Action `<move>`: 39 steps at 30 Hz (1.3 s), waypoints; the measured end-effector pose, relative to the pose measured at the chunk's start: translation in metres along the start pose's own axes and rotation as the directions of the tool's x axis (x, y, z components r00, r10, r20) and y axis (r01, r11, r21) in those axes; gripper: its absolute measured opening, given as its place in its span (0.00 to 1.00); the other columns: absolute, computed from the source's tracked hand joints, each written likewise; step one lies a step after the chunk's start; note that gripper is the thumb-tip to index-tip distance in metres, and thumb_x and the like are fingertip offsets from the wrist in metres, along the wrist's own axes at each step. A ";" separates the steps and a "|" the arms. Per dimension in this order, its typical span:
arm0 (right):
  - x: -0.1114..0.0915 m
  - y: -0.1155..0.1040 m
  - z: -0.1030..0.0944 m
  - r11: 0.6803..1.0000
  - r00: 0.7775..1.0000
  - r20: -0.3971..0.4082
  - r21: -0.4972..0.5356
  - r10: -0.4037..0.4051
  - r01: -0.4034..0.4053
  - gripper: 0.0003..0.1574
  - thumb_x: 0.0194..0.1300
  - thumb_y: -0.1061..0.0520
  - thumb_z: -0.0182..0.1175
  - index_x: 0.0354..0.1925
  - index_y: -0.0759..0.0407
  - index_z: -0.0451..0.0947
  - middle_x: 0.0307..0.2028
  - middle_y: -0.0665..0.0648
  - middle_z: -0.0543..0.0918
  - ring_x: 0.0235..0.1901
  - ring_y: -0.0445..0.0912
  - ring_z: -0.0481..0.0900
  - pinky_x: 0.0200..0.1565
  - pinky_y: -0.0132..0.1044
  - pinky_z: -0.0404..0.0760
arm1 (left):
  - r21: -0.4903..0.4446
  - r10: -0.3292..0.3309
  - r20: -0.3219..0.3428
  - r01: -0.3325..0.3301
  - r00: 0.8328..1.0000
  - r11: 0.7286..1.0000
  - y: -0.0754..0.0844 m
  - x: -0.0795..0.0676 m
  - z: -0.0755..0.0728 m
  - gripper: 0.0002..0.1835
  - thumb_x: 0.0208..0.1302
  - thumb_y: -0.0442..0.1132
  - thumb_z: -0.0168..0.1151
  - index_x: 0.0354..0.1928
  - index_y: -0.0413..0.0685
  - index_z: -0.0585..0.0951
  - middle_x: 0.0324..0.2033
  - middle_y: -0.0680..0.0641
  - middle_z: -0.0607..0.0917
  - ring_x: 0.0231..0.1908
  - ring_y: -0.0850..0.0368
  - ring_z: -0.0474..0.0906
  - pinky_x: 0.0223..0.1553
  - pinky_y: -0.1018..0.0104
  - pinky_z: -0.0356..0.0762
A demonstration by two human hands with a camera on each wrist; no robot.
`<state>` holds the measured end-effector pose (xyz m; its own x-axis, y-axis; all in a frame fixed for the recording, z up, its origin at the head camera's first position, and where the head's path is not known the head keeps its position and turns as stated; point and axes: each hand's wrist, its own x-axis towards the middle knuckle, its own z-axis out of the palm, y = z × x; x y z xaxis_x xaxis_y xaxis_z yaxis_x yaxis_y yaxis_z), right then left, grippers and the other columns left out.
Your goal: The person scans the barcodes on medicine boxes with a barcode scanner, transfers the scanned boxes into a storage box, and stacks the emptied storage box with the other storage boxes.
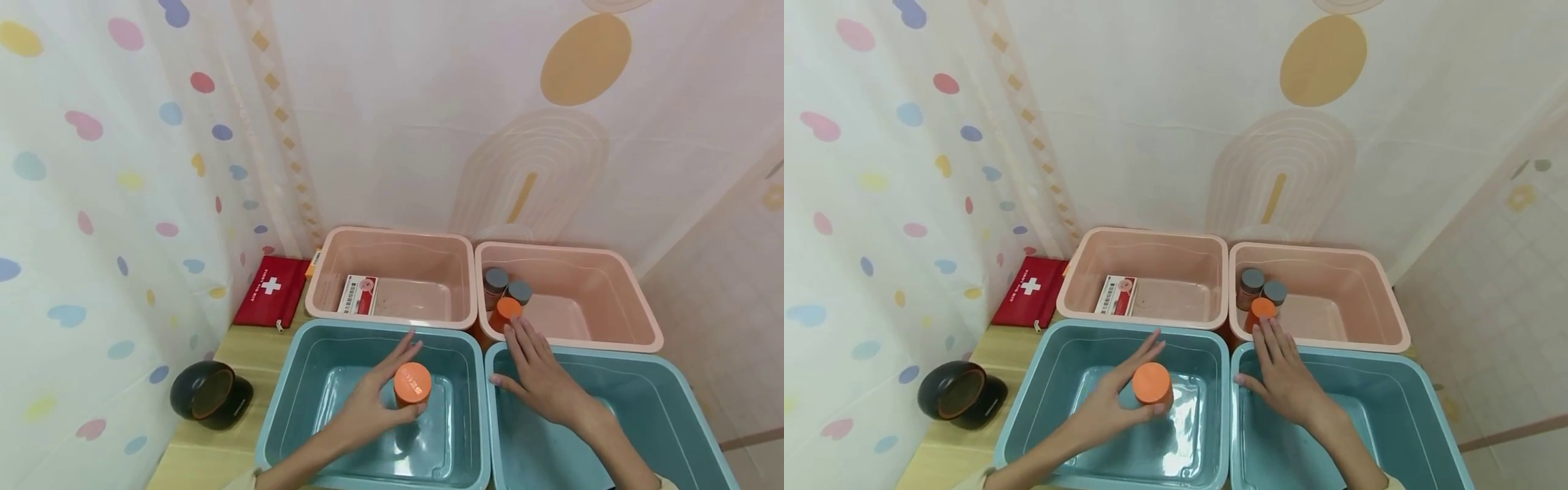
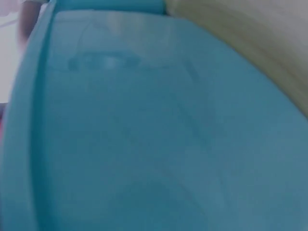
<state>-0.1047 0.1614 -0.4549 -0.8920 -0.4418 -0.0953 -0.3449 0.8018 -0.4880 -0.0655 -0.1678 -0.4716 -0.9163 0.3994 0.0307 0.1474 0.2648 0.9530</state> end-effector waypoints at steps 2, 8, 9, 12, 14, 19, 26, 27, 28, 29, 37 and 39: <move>0.000 0.002 0.002 1.000 1.000 -0.011 0.006 -0.015 0.015 0.63 0.76 0.41 0.69 0.84 0.77 0.48 0.86 0.77 0.46 0.85 0.74 0.38 0.80 0.77 0.44 | 0.006 -0.011 -0.044 0.011 0.999 1.000 0.004 -0.006 -0.007 0.48 0.67 0.46 0.79 0.86 0.58 0.67 0.88 0.59 0.55 0.86 0.39 0.54 0.76 0.18 0.56; -0.001 0.007 0.004 0.997 0.996 -0.056 0.032 -0.063 0.065 0.64 0.75 0.40 0.69 0.84 0.78 0.49 0.85 0.79 0.47 0.85 0.74 0.38 0.79 0.78 0.42 | -0.048 -0.023 -0.197 0.014 0.980 0.999 0.019 -0.028 -0.034 0.46 0.70 0.41 0.77 0.86 0.58 0.66 0.88 0.54 0.56 0.85 0.37 0.58 0.77 0.46 0.70; -0.001 0.006 0.003 0.998 0.997 -0.051 0.032 -0.058 0.060 0.64 0.75 0.40 0.68 0.84 0.78 0.49 0.85 0.79 0.47 0.85 0.74 0.37 0.80 0.77 0.42 | -0.052 -0.021 -0.225 0.009 0.974 0.999 0.023 -0.032 -0.038 0.45 0.70 0.40 0.77 0.85 0.57 0.67 0.88 0.53 0.57 0.85 0.39 0.59 0.76 0.53 0.72; -0.001 0.004 0.000 0.999 0.999 -0.028 0.016 -0.031 0.031 0.63 0.75 0.41 0.69 0.84 0.77 0.49 0.86 0.77 0.46 0.86 0.73 0.38 0.80 0.76 0.44 | -0.068 -0.034 -0.312 0.013 0.950 0.998 0.034 -0.043 -0.052 0.45 0.70 0.37 0.77 0.85 0.55 0.67 0.85 0.50 0.65 0.83 0.46 0.65 0.70 0.71 0.74; -0.001 0.002 -0.002 1.000 1.000 -0.007 0.010 -0.012 0.012 0.63 0.76 0.41 0.68 0.85 0.76 0.48 0.86 0.76 0.45 0.86 0.73 0.37 0.81 0.75 0.43 | -0.065 -0.053 -0.376 0.031 0.925 0.997 0.041 -0.052 -0.062 0.46 0.70 0.36 0.76 0.86 0.57 0.66 0.82 0.49 0.71 0.79 0.54 0.71 0.66 0.76 0.73; -0.003 0.001 -0.001 1.000 1.000 0.002 0.016 -0.005 0.005 0.63 0.76 0.41 0.68 0.85 0.76 0.48 0.86 0.76 0.44 0.86 0.73 0.37 0.82 0.74 0.43 | -0.043 -0.123 -0.563 0.119 0.817 0.992 0.049 -0.077 -0.090 0.46 0.72 0.35 0.75 0.85 0.68 0.65 0.79 0.55 0.76 0.69 0.76 0.75 0.61 0.83 0.74; -0.004 0.005 0.003 0.999 1.000 -0.024 0.046 -0.018 0.019 0.63 0.76 0.41 0.68 0.84 0.77 0.47 0.86 0.78 0.45 0.86 0.73 0.36 0.81 0.75 0.39 | -0.305 -0.303 -0.706 0.111 0.640 0.946 0.023 -0.112 -0.117 0.47 0.67 0.27 0.77 0.84 0.58 0.70 0.58 0.67 0.90 0.58 0.76 0.83 0.56 0.86 0.78; -0.004 0.005 0.003 0.999 0.999 -0.031 0.043 -0.025 0.026 0.63 0.76 0.42 0.68 0.84 0.77 0.48 0.86 0.78 0.45 0.86 0.73 0.36 0.81 0.76 0.40 | -0.350 -0.341 -0.710 0.111 0.617 0.930 0.017 -0.116 -0.119 0.46 0.67 0.27 0.77 0.83 0.57 0.70 0.56 0.68 0.90 0.57 0.77 0.84 0.55 0.86 0.78; -0.004 0.004 0.002 0.999 0.999 -0.031 0.040 -0.027 0.029 0.63 0.76 0.41 0.68 0.84 0.77 0.48 0.86 0.78 0.45 0.86 0.73 0.37 0.81 0.76 0.40 | -0.396 -0.370 -0.711 0.094 0.598 0.914 0.012 -0.119 -0.120 0.46 0.66 0.25 0.77 0.83 0.54 0.71 0.56 0.66 0.91 0.56 0.76 0.85 0.54 0.86 0.79; -0.004 0.004 0.002 0.999 0.999 -0.024 0.038 -0.022 0.023 0.63 0.76 0.41 0.68 0.84 0.77 0.48 0.86 0.78 0.45 0.86 0.73 0.36 0.81 0.75 0.40 | -0.420 -0.389 -0.714 0.087 0.582 0.903 0.007 -0.121 -0.121 0.45 0.65 0.24 0.77 0.82 0.51 0.71 0.59 0.65 0.90 0.56 0.76 0.86 0.54 0.85 0.80; -0.002 0.001 0.000 0.999 1.000 0.002 0.041 0.000 0.000 0.64 0.76 0.42 0.68 0.84 0.77 0.47 0.86 0.78 0.43 0.86 0.73 0.36 0.81 0.76 0.41 | -0.475 -0.517 -0.692 0.223 0.503 0.852 -0.021 -0.128 -0.128 0.45 0.64 0.35 0.82 0.81 0.52 0.74 0.80 0.56 0.74 0.56 0.82 0.81 0.54 0.89 0.76; -0.002 0.000 0.000 0.999 1.000 0.008 0.040 0.003 -0.004 0.64 0.76 0.42 0.68 0.85 0.77 0.47 0.86 0.77 0.43 0.86 0.73 0.36 0.81 0.75 0.41 | -0.479 -0.546 -0.682 0.267 0.487 0.836 -0.026 -0.127 -0.128 0.45 0.63 0.38 0.83 0.81 0.54 0.73 0.77 0.60 0.77 0.57 0.81 0.79 0.53 0.91 0.75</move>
<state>-0.1032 0.1622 -0.4546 -0.8910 -0.4421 -0.1037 -0.3295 0.7865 -0.5223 -0.0006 -0.3382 -0.4619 -0.7803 -0.5487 -0.3000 -0.3000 -0.0925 0.9494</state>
